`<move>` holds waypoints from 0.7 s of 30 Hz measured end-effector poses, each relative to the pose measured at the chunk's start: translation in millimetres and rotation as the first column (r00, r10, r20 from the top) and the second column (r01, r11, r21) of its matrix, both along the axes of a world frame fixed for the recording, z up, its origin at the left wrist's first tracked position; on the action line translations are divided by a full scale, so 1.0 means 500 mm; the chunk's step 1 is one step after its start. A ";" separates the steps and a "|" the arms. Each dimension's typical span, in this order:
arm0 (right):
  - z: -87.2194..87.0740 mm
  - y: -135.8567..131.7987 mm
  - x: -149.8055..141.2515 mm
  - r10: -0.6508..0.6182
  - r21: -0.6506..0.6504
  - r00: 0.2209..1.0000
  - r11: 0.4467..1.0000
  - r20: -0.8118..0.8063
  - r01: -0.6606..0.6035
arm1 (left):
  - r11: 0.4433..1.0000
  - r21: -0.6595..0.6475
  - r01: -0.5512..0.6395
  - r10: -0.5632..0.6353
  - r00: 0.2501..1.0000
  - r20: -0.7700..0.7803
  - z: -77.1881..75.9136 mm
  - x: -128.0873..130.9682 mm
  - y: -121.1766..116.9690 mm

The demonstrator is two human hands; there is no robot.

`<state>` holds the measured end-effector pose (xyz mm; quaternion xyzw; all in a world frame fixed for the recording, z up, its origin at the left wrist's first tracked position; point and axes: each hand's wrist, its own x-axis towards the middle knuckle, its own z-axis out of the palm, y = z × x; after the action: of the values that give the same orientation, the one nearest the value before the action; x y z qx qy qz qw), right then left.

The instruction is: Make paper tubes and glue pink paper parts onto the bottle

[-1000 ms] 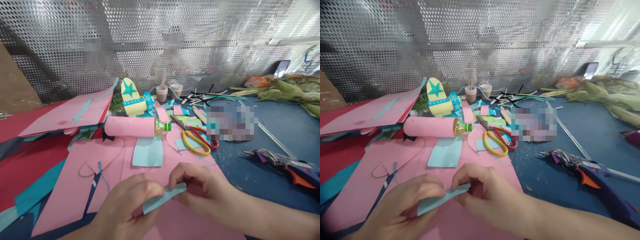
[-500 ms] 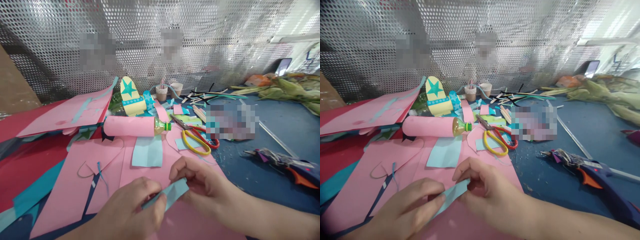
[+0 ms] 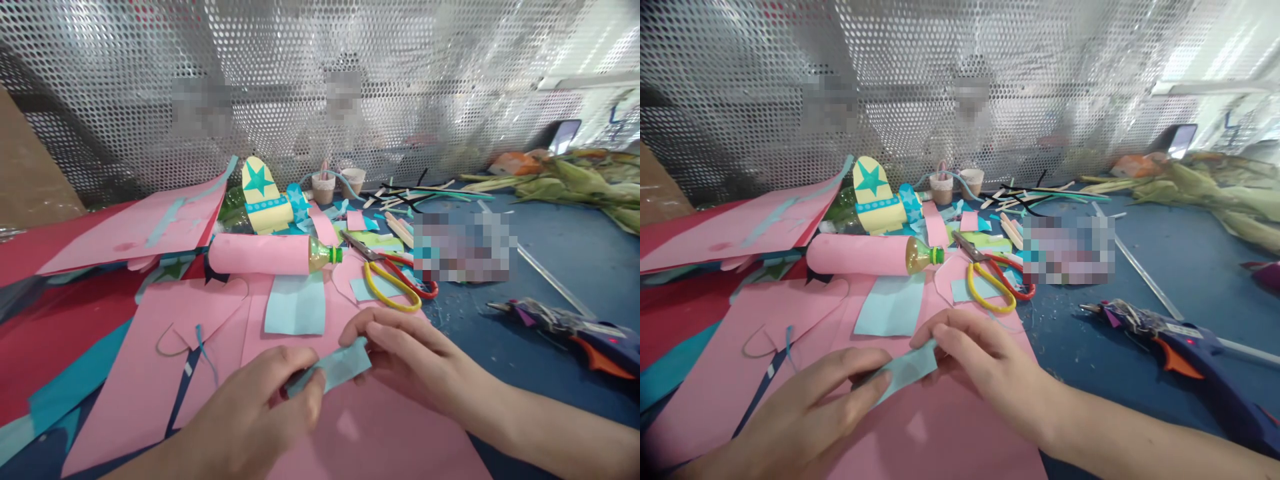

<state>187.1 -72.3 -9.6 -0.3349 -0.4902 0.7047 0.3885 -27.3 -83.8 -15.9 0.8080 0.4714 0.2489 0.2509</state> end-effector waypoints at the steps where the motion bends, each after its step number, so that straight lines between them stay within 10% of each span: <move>1: -0.001 0.002 0.000 -0.005 0.002 1.000 1.000 0.026 0.005 | 0.999 0.049 0.022 -0.022 1.000 0.002 0.005 0.000 -0.001; 6: -0.006 0.003 0.001 -0.061 0.054 0.975 0.997 0.213 0.051 | 0.956 0.170 0.238 -0.241 0.970 -0.001 0.020 -0.014 0.000; 13: -0.009 -0.007 0.000 -0.120 0.314 0.911 0.949 0.394 -0.011 | 0.973 -0.206 0.100 -0.051 0.972 0.229 0.028 0.006 0.016; 21: 0.001 -0.012 0.007 -0.301 0.623 0.860 0.782 0.412 -0.025 | 0.969 -0.175 0.172 -0.149 0.979 0.139 0.037 0.005 0.013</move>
<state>190.5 -78.5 -9.2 -0.3955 -0.7452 0.3688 0.3901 -24.7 -77.2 2.7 0.7995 0.4089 0.2326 0.3735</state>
